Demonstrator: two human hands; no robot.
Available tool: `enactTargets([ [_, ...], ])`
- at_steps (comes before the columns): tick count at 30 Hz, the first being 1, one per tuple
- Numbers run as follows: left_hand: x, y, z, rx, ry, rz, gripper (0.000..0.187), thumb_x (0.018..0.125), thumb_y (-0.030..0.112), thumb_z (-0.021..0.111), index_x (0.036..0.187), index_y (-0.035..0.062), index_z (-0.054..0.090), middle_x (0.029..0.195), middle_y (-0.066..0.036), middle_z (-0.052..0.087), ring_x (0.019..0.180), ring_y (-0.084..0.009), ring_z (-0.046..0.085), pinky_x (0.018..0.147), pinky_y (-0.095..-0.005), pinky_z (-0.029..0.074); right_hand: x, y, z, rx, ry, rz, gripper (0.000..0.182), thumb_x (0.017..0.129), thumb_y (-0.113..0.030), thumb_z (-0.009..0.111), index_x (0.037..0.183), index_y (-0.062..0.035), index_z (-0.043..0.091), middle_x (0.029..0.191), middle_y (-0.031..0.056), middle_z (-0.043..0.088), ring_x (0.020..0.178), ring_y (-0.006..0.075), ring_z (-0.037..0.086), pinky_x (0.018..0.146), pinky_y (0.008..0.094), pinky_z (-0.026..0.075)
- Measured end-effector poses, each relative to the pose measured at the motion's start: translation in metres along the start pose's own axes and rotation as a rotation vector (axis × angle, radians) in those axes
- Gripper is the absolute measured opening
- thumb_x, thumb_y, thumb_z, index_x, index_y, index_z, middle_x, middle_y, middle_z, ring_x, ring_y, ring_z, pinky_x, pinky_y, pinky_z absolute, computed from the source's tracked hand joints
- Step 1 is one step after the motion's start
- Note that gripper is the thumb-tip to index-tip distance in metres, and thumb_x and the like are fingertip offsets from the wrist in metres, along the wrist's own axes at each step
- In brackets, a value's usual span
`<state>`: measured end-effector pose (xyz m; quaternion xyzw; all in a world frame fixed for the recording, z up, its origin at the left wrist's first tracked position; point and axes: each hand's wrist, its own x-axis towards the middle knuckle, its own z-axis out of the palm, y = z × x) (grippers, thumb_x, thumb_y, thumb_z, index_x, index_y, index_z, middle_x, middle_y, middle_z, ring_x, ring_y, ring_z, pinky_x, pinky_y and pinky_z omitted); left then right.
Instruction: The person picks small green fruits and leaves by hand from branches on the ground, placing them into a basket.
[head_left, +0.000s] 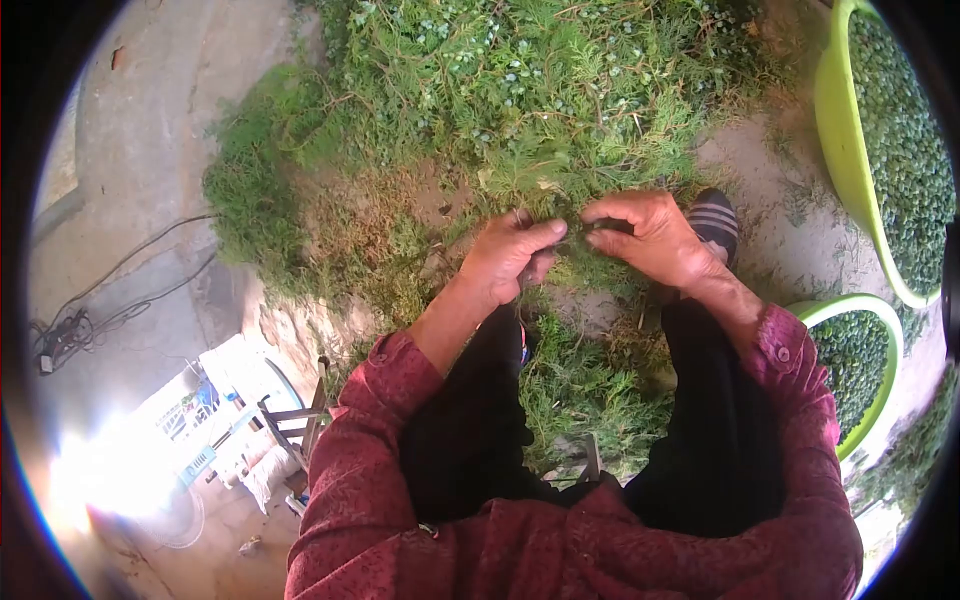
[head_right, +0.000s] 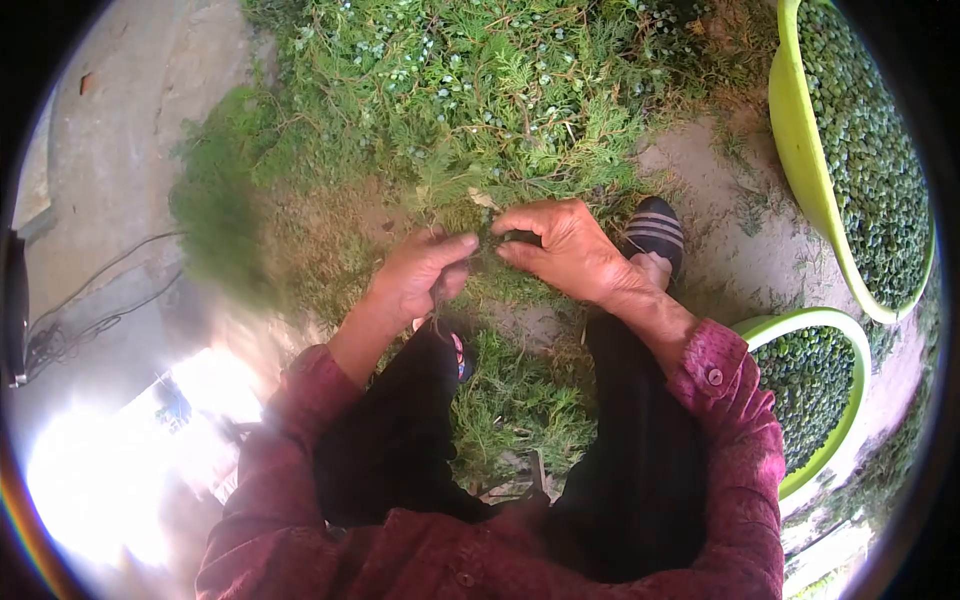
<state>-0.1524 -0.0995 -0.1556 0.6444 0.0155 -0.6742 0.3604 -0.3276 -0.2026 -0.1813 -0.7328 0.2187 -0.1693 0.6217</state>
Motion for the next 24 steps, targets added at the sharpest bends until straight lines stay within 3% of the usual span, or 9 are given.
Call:
enactTargets([
  [5, -0.013, -0.004, -0.006, -0.012, -0.15, -0.039, 0.021, 0.077, 0.012, 0.065, 0.083, 0.0032, 0.048, 0.064, -0.003, 0.052, 0.041, -0.0075, 0.038, 0.036, -0.0227, 0.027, -0.008, 0.001, 0.007, 0.119, -0.048, 0.075, 0.015, 0.071, -0.007, 0.062, 0.085, -0.0025, 0.059, 0.072, 0.0074, 0.06, 0.066, 0.0128, 0.058, 0.062, 0.0279, 0.047],
  [7, -0.015, -0.005, -0.003, -0.007, -0.164, -0.018, 0.02, 0.076, 0.012, 0.065, 0.082, 0.0036, 0.048, 0.064, -0.004, 0.053, 0.041, -0.0071, 0.037, 0.036, -0.0225, 0.027, -0.007, -0.006, 0.004, 0.467, -0.172, 0.49, 0.013, 0.073, -0.006, 0.057, 0.086, -0.0015, 0.059, 0.071, 0.0054, 0.06, 0.061, 0.0105, 0.056, 0.056, 0.0254, 0.047],
  [8, -0.015, -0.005, 0.0, 0.03, -0.125, -0.032, 0.019, 0.076, 0.012, 0.065, 0.083, 0.0038, 0.049, 0.066, -0.005, 0.055, 0.041, -0.0068, 0.037, 0.037, -0.0223, 0.028, -0.007, -0.007, 0.004, 0.465, -0.182, 0.489, 0.013, 0.073, -0.006, 0.057, 0.086, -0.0015, 0.059, 0.071, 0.0054, 0.06, 0.061, 0.0105, 0.056, 0.056, 0.0254, 0.047],
  [12, -0.019, -0.005, -0.003, 0.125, -0.04, 0.018, 0.02, 0.076, 0.011, 0.066, 0.087, 0.0033, 0.051, 0.069, -0.006, 0.057, 0.043, -0.0062, 0.039, 0.039, -0.0205, 0.031, -0.009, 0.002, -0.005, 0.105, 0.121, 0.37, 0.013, 0.077, -0.005, 0.05, 0.083, -0.0012, 0.06, 0.065, 0.0052, 0.058, 0.05, 0.0079, 0.052, 0.047, 0.0214, 0.044],
  [14, -0.024, -0.015, -0.022, 0.096, -0.024, 0.015, 0.021, 0.075, 0.011, 0.066, 0.088, 0.0026, 0.052, 0.069, -0.006, 0.057, 0.044, -0.0062, 0.041, 0.041, -0.0198, 0.033, -0.012, 0.014, -0.028, 0.462, 0.25, 0.625, 0.016, 0.078, -0.004, 0.048, 0.089, -0.0014, 0.059, 0.068, 0.003, 0.056, 0.054, 0.0084, 0.051, 0.046, 0.0212, 0.043],
  [16, -0.027, -0.024, -0.033, 0.079, -0.011, 0.001, 0.022, 0.075, 0.012, 0.066, 0.089, 0.0019, 0.052, 0.069, -0.006, 0.057, 0.046, -0.0062, 0.042, 0.042, -0.019, 0.034, -0.014, 0.007, -0.022, 0.816, 0.162, 0.675, 0.018, 0.081, -0.014, 0.055, 0.093, -0.0012, 0.055, 0.076, 0.0018, 0.054, 0.063, 0.0087, 0.052, 0.047, 0.0207, 0.041],
  [19, -0.027, -0.022, -0.026, 0.118, -0.014, -0.062, 0.02, 0.075, 0.011, 0.065, 0.09, 0.0021, 0.055, 0.076, -0.004, 0.058, 0.066, -0.0129, 0.056, 0.056, -0.0244, 0.046, 0.0, 0.004, -0.005, 0.776, -0.074, 0.737, 0.031, 0.082, -0.029, 0.059, 0.095, -0.0024, 0.052, 0.08, 0.0009, 0.05, 0.067, 0.008, 0.049, 0.047, 0.0205, 0.039],
  [21, -0.029, -0.021, -0.021, 0.104, -0.063, -0.005, 0.022, 0.076, 0.013, 0.066, 0.088, 0.0001, 0.053, 0.07, -0.007, 0.058, 0.045, -0.0056, 0.041, 0.04, -0.0184, 0.031, 0.009, 0.003, -0.001, 0.765, -0.142, 0.702, 0.035, 0.081, -0.035, 0.06, 0.094, -0.0036, 0.051, 0.079, 0.0003, 0.049, 0.068, 0.0075, 0.048, 0.047, 0.0199, 0.037],
  [24, -0.036, -0.016, -0.015, 0.188, -0.077, -0.047, 0.019, 0.076, 0.012, 0.065, 0.087, 0.0002, 0.053, 0.068, -0.007, 0.058, 0.043, -0.0052, 0.04, 0.039, -0.0182, 0.029, 0.016, 0.006, 0.011, 0.765, -0.184, 0.667, 0.04, 0.078, -0.04, 0.063, 0.093, -0.0047, 0.05, 0.077, -0.0008, 0.047, 0.061, 0.0069, 0.043, 0.043, 0.0191, 0.032],
])
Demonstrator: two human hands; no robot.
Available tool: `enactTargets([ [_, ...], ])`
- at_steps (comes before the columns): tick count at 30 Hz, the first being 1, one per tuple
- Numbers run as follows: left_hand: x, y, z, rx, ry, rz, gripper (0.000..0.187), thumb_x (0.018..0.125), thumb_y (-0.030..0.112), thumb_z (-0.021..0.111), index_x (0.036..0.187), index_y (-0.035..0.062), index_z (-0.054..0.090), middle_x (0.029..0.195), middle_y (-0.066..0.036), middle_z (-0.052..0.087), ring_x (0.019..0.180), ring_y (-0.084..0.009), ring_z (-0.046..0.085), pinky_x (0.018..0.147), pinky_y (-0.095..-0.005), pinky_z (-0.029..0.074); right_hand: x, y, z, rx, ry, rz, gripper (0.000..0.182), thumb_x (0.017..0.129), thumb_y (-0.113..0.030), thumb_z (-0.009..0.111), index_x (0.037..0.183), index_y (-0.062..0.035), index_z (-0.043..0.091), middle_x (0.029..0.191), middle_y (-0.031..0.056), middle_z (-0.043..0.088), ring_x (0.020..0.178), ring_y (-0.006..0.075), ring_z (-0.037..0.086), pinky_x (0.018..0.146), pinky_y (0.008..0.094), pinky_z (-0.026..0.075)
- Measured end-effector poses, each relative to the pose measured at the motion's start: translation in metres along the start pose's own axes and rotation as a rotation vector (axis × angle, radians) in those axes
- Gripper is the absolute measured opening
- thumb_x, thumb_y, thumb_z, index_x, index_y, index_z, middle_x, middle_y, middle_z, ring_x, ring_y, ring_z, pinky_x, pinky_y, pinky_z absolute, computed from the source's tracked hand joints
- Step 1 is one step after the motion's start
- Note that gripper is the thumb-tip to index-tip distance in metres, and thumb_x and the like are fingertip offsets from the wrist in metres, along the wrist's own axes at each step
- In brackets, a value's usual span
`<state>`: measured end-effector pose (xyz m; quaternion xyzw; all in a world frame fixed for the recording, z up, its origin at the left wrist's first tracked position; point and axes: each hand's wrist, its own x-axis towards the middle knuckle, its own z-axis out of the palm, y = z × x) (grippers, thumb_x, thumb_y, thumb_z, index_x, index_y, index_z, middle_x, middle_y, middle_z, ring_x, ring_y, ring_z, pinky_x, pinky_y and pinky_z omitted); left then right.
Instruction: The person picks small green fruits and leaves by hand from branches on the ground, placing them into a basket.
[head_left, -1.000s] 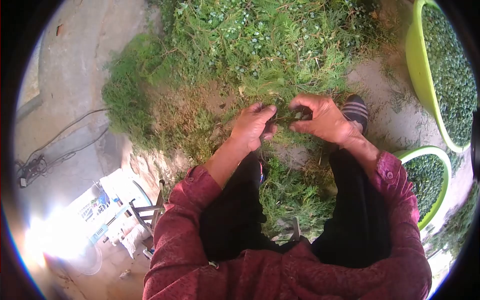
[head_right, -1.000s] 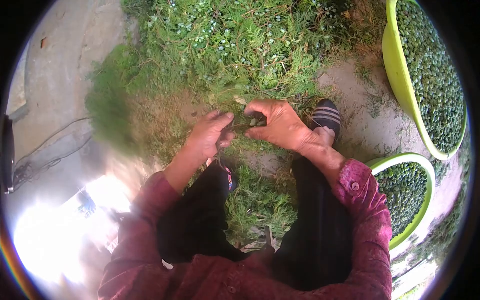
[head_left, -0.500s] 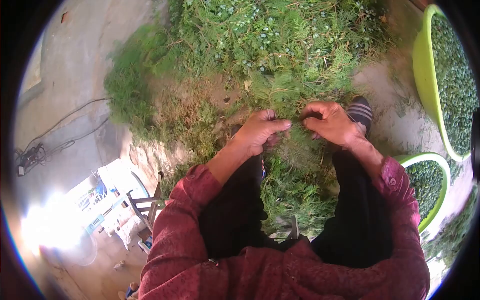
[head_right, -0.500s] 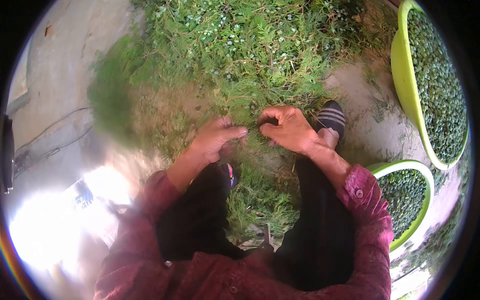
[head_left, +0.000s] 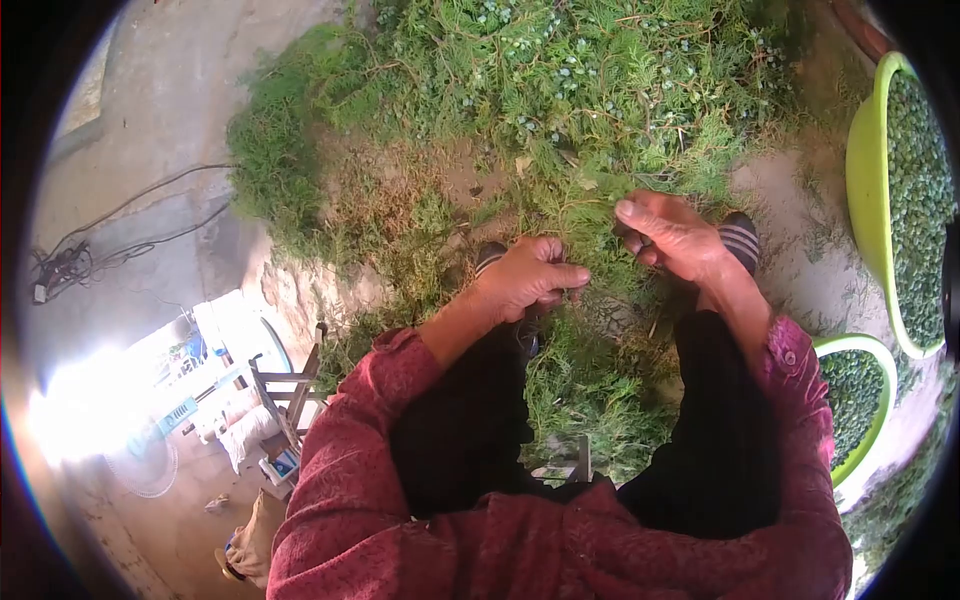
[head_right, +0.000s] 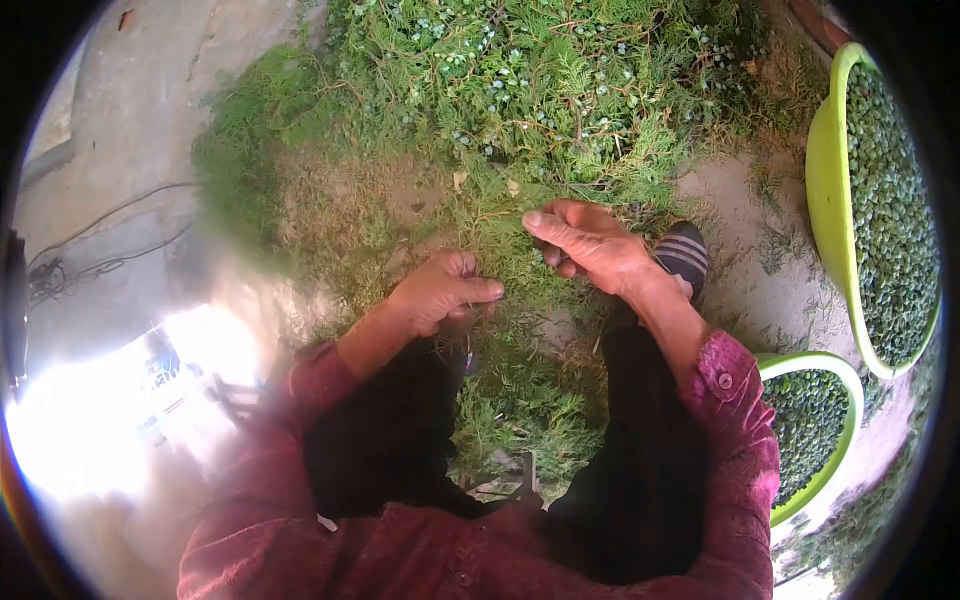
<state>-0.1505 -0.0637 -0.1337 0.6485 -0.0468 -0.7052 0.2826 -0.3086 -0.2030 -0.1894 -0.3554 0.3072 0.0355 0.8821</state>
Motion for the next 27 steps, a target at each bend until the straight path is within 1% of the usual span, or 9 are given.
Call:
enactTargets([
  [6, 0.0, 0.003, 0.0, 0.069, -0.16, -0.015, 0.016, 0.077, 0.012, 0.064, 0.086, 0.0012, 0.055, 0.066, -0.005, 0.057, 0.042, -0.0044, 0.038, 0.037, -0.0185, 0.028, -0.003, -0.005, 0.01, 0.096, 0.009, 0.013, 0.043, 0.077, -0.036, 0.065, 0.095, -0.0015, 0.047, 0.067, -0.0028, 0.042, 0.05, 0.0058, 0.038, 0.039, 0.02, 0.027],
  [11, 0.001, 0.004, 0.0, 0.033, -0.151, -0.025, 0.02, 0.078, 0.014, 0.064, 0.09, 0.001, 0.055, 0.065, -0.003, 0.056, 0.042, -0.0043, 0.038, 0.037, -0.0194, 0.028, 0.0, -0.003, 0.011, 0.261, 0.098, 0.005, 0.022, 0.082, -0.023, 0.062, 0.082, -0.0066, 0.046, 0.06, -0.0032, 0.039, 0.045, 0.0039, 0.034, 0.037, 0.0191, 0.024],
  [13, -0.002, 0.008, -0.001, 0.032, -0.133, -0.04, 0.022, 0.078, 0.016, 0.064, 0.092, 0.001, 0.055, 0.064, -0.003, 0.055, 0.042, -0.0044, 0.038, 0.038, -0.0195, 0.028, 0.002, 0.001, -0.003, 0.215, 0.068, -0.014, 0.028, 0.081, -0.023, 0.063, 0.09, -0.0031, 0.045, 0.061, -0.003, 0.04, 0.045, 0.0047, 0.034, 0.036, 0.0196, 0.025],
  [16, -0.008, 0.007, -0.004, -0.172, -0.021, 0.022, 0.025, 0.08, 0.02, 0.063, 0.094, 0.0015, 0.054, 0.063, -0.002, 0.054, 0.042, -0.0062, 0.039, 0.038, -0.0202, 0.028, -0.005, -0.003, -0.018, 0.137, 0.084, -0.06, 0.031, 0.08, -0.022, 0.063, 0.094, 0.0005, 0.047, 0.06, -0.0025, 0.041, 0.043, 0.0056, 0.035, 0.036, 0.0202, 0.026],
  [18, -0.009, 0.002, -0.013, -0.307, -0.066, 0.035, 0.037, 0.079, 0.024, 0.063, 0.105, 0.0012, 0.049, 0.073, -0.002, 0.055, 0.046, -0.0054, 0.043, 0.041, -0.019, 0.037, -0.011, -0.01, -0.018, 0.104, 0.129, -0.088, 0.027, 0.081, -0.021, 0.063, 0.091, 0.0006, 0.05, 0.058, -0.0023, 0.042, 0.042, 0.0058, 0.036, 0.035, 0.0203, 0.027],
  [21, -0.002, -0.001, -0.018, -0.266, -0.157, -0.063, 0.039, 0.08, 0.027, 0.061, 0.107, 0.0018, 0.048, 0.07, -0.002, 0.053, 0.047, -0.0073, 0.045, 0.041, -0.0199, 0.036, -0.011, -0.008, -0.02, -0.32, 0.334, -0.143, 0.02, 0.083, -0.018, 0.059, 0.082, 0.0013, 0.054, 0.055, -0.001, 0.046, 0.041, 0.0059, 0.039, 0.035, 0.0205, 0.03],
  [23, -0.001, -0.008, -0.024, -0.499, -0.266, -0.074, 0.028, 0.082, 0.024, 0.058, 0.101, 0.0061, 0.05, 0.066, -0.003, 0.052, 0.044, -0.0086, 0.043, 0.038, -0.0226, 0.033, 0.0, 0.011, -0.054, -1.076, 0.661, -0.466, 0.013, 0.084, -0.015, 0.057, 0.082, -0.0025, 0.057, 0.064, -0.0001, 0.049, 0.05, 0.0052, 0.048, 0.039, 0.0192, 0.036],
  [26, 0.009, -0.026, -0.037, -0.834, -0.484, -0.022, 0.019, 0.084, 0.022, 0.054, 0.096, 0.0086, 0.051, 0.065, -0.005, 0.052, 0.04, -0.01, 0.04, 0.036, -0.0252, 0.028, -0.018, 0.0, -0.077, -0.115, 0.519, -0.278, 0.012, 0.084, -0.015, 0.055, 0.088, -0.0042, 0.059, 0.063, 0.0001, 0.055, 0.046, 0.0053, 0.046, 0.039, 0.0192, 0.037],
  [27, 0.01, -0.03, -0.038, -0.931, -0.597, 0.034, 0.021, 0.084, 0.023, 0.053, 0.098, 0.0069, 0.051, 0.068, -0.005, 0.053, 0.04, -0.0101, 0.04, 0.036, -0.0251, 0.027, -0.022, -0.001, -0.064, -0.107, 0.519, -0.274, 0.012, 0.084, -0.015, 0.055, 0.088, -0.0042, 0.059, 0.063, 0.0001, 0.055, 0.046, 0.0053, 0.046, 0.039, 0.0192, 0.037],
])
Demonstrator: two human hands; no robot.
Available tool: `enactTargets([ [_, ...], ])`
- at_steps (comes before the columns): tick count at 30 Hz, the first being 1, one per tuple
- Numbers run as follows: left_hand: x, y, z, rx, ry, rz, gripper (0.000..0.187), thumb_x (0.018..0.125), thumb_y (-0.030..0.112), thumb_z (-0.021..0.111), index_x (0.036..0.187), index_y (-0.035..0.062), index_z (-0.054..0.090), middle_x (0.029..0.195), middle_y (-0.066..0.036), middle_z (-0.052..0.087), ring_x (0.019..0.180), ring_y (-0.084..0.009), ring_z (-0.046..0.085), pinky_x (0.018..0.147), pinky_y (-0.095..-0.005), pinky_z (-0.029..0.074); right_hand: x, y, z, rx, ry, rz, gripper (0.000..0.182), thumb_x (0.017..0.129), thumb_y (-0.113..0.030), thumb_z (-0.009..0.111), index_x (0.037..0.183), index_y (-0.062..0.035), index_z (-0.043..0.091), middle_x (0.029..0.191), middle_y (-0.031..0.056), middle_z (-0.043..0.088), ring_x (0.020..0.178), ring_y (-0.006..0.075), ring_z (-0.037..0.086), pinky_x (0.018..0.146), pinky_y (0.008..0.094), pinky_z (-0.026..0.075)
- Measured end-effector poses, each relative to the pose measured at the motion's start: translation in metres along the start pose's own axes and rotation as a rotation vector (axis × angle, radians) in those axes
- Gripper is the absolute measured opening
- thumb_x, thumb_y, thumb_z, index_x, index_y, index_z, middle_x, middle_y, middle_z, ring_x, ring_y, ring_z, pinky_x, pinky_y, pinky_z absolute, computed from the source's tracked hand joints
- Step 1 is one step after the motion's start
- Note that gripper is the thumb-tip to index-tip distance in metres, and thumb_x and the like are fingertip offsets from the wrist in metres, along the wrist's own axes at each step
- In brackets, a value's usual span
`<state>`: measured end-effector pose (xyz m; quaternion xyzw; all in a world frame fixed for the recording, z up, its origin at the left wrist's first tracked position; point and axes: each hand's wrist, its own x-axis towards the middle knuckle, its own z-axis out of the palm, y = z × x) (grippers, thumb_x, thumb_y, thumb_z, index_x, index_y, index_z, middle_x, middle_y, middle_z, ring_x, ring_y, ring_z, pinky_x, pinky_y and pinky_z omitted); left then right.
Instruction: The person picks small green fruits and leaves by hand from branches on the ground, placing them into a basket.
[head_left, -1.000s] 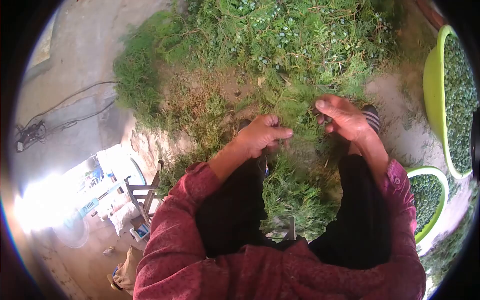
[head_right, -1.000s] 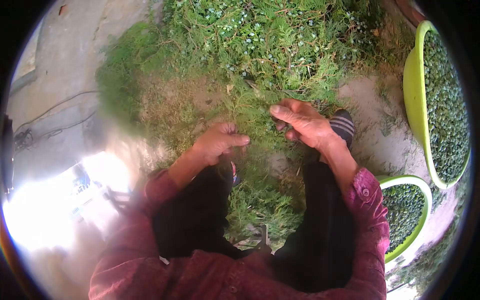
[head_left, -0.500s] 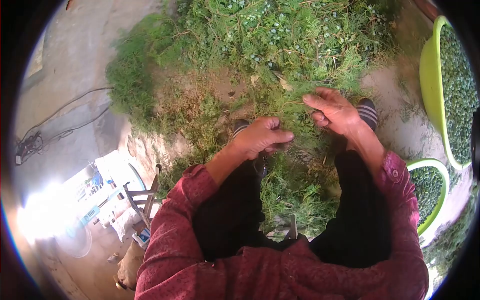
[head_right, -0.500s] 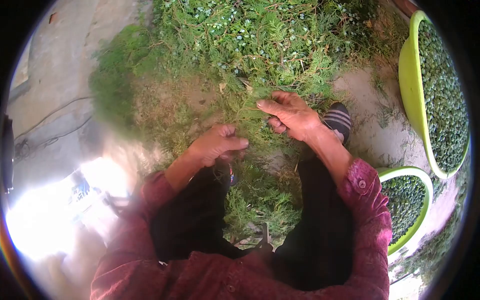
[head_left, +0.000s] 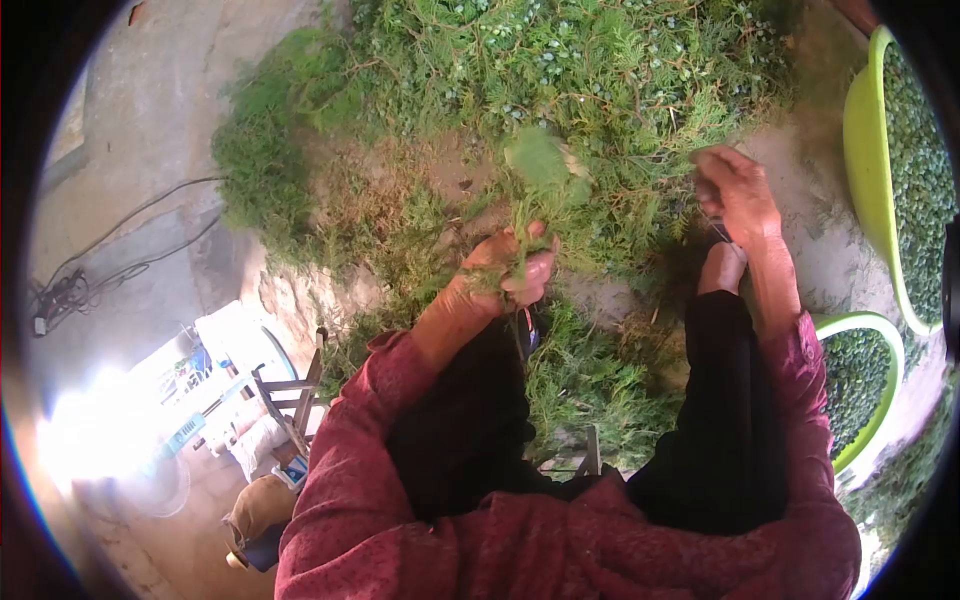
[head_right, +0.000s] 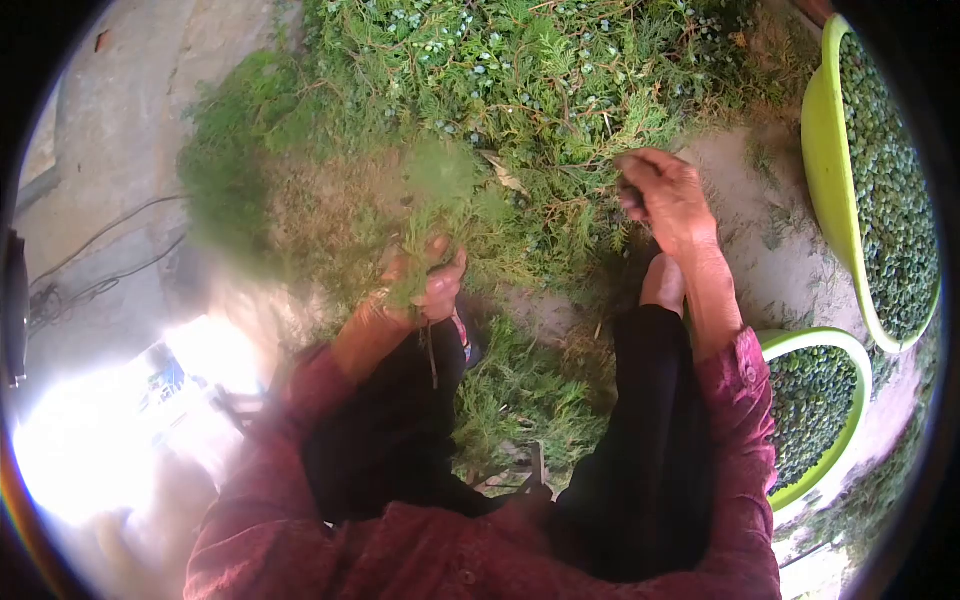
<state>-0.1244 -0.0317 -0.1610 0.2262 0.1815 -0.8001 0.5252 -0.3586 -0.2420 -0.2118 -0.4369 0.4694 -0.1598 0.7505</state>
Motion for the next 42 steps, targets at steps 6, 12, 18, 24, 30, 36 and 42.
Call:
enactTargets([
  [6, 0.008, 0.002, -0.001, 0.005, -0.005, 0.013, 0.033, 0.085, 0.027, 0.051, 0.101, -0.002, 0.049, 0.072, -0.004, 0.052, 0.04, -0.0073, 0.038, 0.038, -0.023, 0.028, -0.003, -0.001, 0.022, 0.119, -0.249, 0.094, 0.014, 0.083, -0.017, 0.058, 0.09, -0.005, 0.057, 0.067, -0.003, 0.048, 0.053, 0.0043, 0.042, 0.041, 0.016, 0.03],
  [12, 0.008, 0.005, -0.009, 0.084, 0.132, 0.126, 0.031, 0.085, 0.027, 0.051, 0.101, -0.0001, 0.049, 0.071, -0.003, 0.051, 0.04, -0.0064, 0.037, 0.037, -0.0219, 0.027, -0.007, 0.005, 0.022, 0.208, -0.254, 0.12, 0.017, 0.083, -0.02, 0.059, 0.089, -0.0052, 0.055, 0.067, -0.0025, 0.046, 0.051, 0.0036, 0.038, 0.04, 0.0168, 0.026],
  [18, -0.063, 0.047, -0.056, 0.396, 0.789, 0.515, 0.032, 0.084, 0.029, 0.052, 0.106, 0.0054, 0.05, 0.07, -0.005, 0.054, 0.039, -0.0111, 0.038, 0.035, -0.0239, 0.033, -0.005, 0.009, 0.015, 0.195, -0.248, 0.121, 0.017, 0.083, -0.021, 0.059, 0.085, -0.0056, 0.054, 0.067, -0.0024, 0.045, 0.049, 0.0025, 0.036, 0.039, 0.0159, 0.024],
  [24, -0.118, 0.071, -0.099, 2.008, 1.55, 0.042, 0.042, 0.076, 0.032, 0.061, 0.108, 0.0063, 0.053, 0.092, -0.013, 0.057, 0.073, -0.0237, 0.052, 0.064, -0.0359, 0.043, -0.004, 0.009, 0.015, 0.241, -0.193, 0.163, 0.017, 0.082, -0.019, 0.061, 0.079, -0.0044, 0.055, 0.061, -0.0017, 0.044, 0.047, 0.0044, 0.037, 0.038, 0.0197, 0.028],
  [30, -0.005, 0.043, -0.106, 2.452, 0.651, 0.296, 0.033, 0.07, 0.028, 0.065, 0.092, 0.0058, 0.057, 0.093, -0.017, 0.055, 0.087, -0.0341, 0.052, 0.078, -0.0442, 0.042, -0.006, 0.008, 0.024, 0.129, -0.175, 0.19, 0.017, 0.083, -0.02, 0.059, 0.079, -0.0042, 0.054, 0.06, -0.0015, 0.043, 0.047, 0.0045, 0.037, 0.039, 0.0196, 0.028],
  [36, 0.049, 0.019, -0.114, 2.409, 0.891, 0.2, 0.024, 0.068, 0.023, 0.065, 0.081, 0.0056, 0.057, 0.088, -0.014, 0.054, 0.087, -0.0334, 0.053, 0.074, -0.0433, 0.043, -0.009, 0.017, 0.019, 0.003, -0.179, 0.186, 0.023, 0.085, -0.024, 0.056, 0.076, -0.0037, 0.053, 0.057, -0.0012, 0.043, 0.048, 0.0048, 0.037, 0.041, 0.0208, 0.031],
  [42, 0.047, 0.03, -0.143, 2.378, 0.694, 0.513, 0.015, 0.069, 0.011, 0.06, 0.082, 0.0049, 0.056, 0.087, -0.017, 0.054, 0.082, -0.035, 0.054, 0.069, -0.0422, 0.044, -0.01, 0.016, 0.022, -0.029, -0.212, 0.17, 0.023, 0.084, -0.024, 0.057, 0.074, -0.0038, 0.051, 0.058, -0.0012, 0.043, 0.048, 0.0053, 0.038, 0.042, 0.0207, 0.032],
])
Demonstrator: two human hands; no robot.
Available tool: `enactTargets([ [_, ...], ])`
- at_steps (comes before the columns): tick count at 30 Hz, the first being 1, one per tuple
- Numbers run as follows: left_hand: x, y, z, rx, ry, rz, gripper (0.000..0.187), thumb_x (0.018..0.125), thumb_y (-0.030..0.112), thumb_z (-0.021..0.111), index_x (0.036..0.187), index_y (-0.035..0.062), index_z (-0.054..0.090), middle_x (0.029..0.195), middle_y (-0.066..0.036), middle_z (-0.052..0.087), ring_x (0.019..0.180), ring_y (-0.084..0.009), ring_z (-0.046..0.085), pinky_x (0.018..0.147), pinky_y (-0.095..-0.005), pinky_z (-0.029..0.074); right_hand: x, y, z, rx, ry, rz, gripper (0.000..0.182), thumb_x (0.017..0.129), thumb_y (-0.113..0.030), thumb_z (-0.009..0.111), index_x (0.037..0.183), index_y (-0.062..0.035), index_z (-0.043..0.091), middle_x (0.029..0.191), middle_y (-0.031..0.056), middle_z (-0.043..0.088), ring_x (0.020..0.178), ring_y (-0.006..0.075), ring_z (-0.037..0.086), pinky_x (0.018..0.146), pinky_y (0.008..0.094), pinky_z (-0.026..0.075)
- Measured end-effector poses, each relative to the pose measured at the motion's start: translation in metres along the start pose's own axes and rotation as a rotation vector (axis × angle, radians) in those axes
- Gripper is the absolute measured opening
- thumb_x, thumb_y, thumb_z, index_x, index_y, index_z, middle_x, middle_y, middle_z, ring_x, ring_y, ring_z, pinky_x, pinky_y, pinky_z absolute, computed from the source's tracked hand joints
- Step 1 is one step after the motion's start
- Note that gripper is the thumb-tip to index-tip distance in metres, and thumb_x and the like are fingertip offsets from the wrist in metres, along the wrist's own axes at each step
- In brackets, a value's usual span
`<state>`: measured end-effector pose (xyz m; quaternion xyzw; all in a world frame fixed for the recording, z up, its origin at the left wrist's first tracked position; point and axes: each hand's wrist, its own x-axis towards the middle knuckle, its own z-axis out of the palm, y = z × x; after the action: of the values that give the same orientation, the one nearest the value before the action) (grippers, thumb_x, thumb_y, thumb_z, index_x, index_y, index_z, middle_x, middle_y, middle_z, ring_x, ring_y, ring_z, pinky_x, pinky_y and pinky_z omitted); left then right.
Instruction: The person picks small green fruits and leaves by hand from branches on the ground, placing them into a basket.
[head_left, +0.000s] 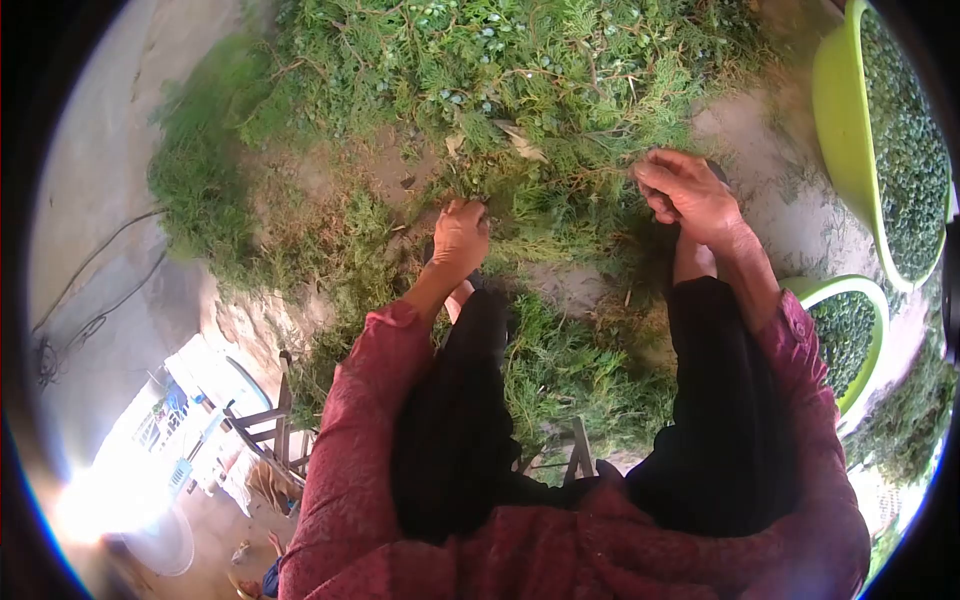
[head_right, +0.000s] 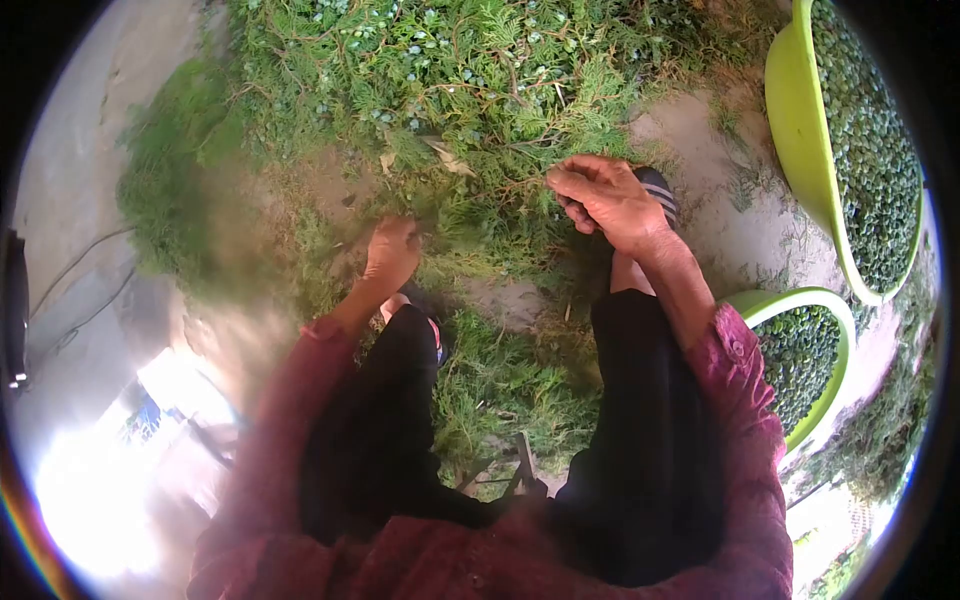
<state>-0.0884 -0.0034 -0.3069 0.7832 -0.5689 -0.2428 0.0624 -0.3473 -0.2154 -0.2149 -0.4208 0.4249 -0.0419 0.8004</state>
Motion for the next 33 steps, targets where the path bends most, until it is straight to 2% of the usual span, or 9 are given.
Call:
enactTargets([
  [3, -0.005, 0.019, -0.037, -0.361, 0.062, -0.139, 0.014, 0.068, 0.004, 0.057, 0.082, 0.0032, 0.055, 0.081, -0.018, 0.054, 0.075, -0.0352, 0.054, 0.065, -0.0389, 0.045, -0.001, 0.006, -0.004, 0.088, 0.028, 0.025, 0.022, 0.083, -0.023, 0.058, 0.076, -0.0037, 0.052, 0.06, -0.0015, 0.044, 0.049, 0.005, 0.038, 0.041, 0.0203, 0.032],
  [8, -0.006, 0.049, -0.08, -0.891, -0.027, -0.345, 0.01, 0.083, 0.003, 0.05, 0.091, 0.0009, 0.054, 0.079, 0.001, 0.055, 0.072, -0.0047, 0.044, 0.062, -0.0227, 0.041, 0.001, 0.008, -0.005, 0.148, -0.01, 0.025, 0.021, 0.083, -0.023, 0.059, 0.08, -0.0039, 0.053, 0.063, -0.0014, 0.045, 0.05, 0.0047, 0.039, 0.041, 0.0199, 0.031],
  [15, 0.007, 0.093, -0.107, -1.622, -0.245, -0.296, 0.013, 0.083, 0.009, 0.055, 0.095, 0.0043, 0.056, 0.077, -0.004, 0.058, 0.068, -0.016, 0.055, 0.067, -0.0325, 0.048, 0.0, 0.013, -0.005, 0.027, 0.039, 0.046, 0.021, 0.082, -0.023, 0.059, 0.083, -0.002, 0.055, 0.062, -0.0005, 0.047, 0.048, 0.0049, 0.04, 0.04, 0.0195, 0.032],
  [17, 0.004, 0.087, -0.107, -1.949, -0.533, -0.267, 0.018, 0.085, 0.016, 0.051, 0.102, 0.0081, 0.048, 0.083, -0.008, 0.051, 0.074, -0.0252, 0.052, 0.077, -0.0505, 0.044, -0.004, 0.006, 0.002, 0.024, 0.069, 0.03, 0.02, 0.081, -0.021, 0.06, 0.083, -0.0016, 0.055, 0.059, -0.0013, 0.047, 0.046, 0.0052, 0.039, 0.04, 0.0194, 0.032],
  [21, 0.001, 0.136, -0.165, -1.967, -0.492, -0.453, 0.004, 0.083, 0.008, 0.054, 0.08, 0.0065, 0.052, 0.068, -0.008, 0.053, 0.063, -0.0255, 0.056, 0.063, -0.0466, 0.048, -0.034, -0.031, 0.015, 0.179, 0.037, 0.043, 0.019, 0.079, -0.019, 0.064, 0.082, -0.0021, 0.057, 0.056, -0.0022, 0.046, 0.046, 0.0049, 0.039, 0.04, 0.0195, 0.031],
  [27, -0.026, 0.18, -0.232, -1.958, -0.689, -0.261, 0.01, 0.082, 0.007, 0.057, 0.077, 0.0084, 0.048, 0.067, -0.006, 0.05, 0.061, -0.0226, 0.054, 0.057, -0.0417, 0.049, -0.137, -0.137, 0.028, 0.189, -0.066, -0.282, 0.015, 0.078, -0.015, 0.066, 0.082, -0.0026, 0.059, 0.06, -0.0023, 0.049, 0.048, 0.0028, 0.04, 0.041, 0.0168, 0.03],
  [29, -0.039, 0.198, -0.257, -1.886, -0.787, -0.139, 0.012, 0.084, 0.007, 0.052, 0.094, 0.014, 0.055, 0.077, -0.012, 0.052, 0.06, -0.0244, 0.052, 0.059, -0.0479, 0.047, -0.188, -0.176, 0.046, 0.1, 0.052, -0.508, 0.016, 0.076, -0.013, 0.067, 0.086, -0.0023, 0.061, 0.064, -0.0012, 0.054, 0.05, 0.0031, 0.042, 0.043, 0.0166, 0.032],
  [31, -0.062, 0.234, -0.289, -1.676, -0.693, -0.072, 0.017, 0.081, 0.009, 0.059, 0.094, 0.0048, 0.048, 0.065, -0.005, 0.049, 0.06, -0.0187, 0.054, 0.054, -0.0367, 0.049, -0.231, -0.201, 0.062, -0.003, 0.104, -0.655, 0.022, 0.075, -0.012, 0.068, 0.094, -0.0039, 0.062, 0.07, -0.0005, 0.058, 0.055, 0.0037, 0.046, 0.048, 0.0163, 0.037],
  [33, -0.086, 0.26, -0.308, -1.489, -0.7, -0.053, 0.024, 0.082, 0.01, 0.058, 0.102, 0.0014, 0.048, 0.063, -0.004, 0.049, 0.056, -0.0171, 0.054, 0.051, -0.0331, 0.049, -0.271, -0.215, 0.075, -0.65, 0.304, -0.873, 0.032, 0.073, -0.019, 0.07, 0.101, -0.0079, 0.06, 0.082, 0.0072, 0.064, 0.06, 0.0095, 0.054, 0.051, 0.0213, 0.043],
])
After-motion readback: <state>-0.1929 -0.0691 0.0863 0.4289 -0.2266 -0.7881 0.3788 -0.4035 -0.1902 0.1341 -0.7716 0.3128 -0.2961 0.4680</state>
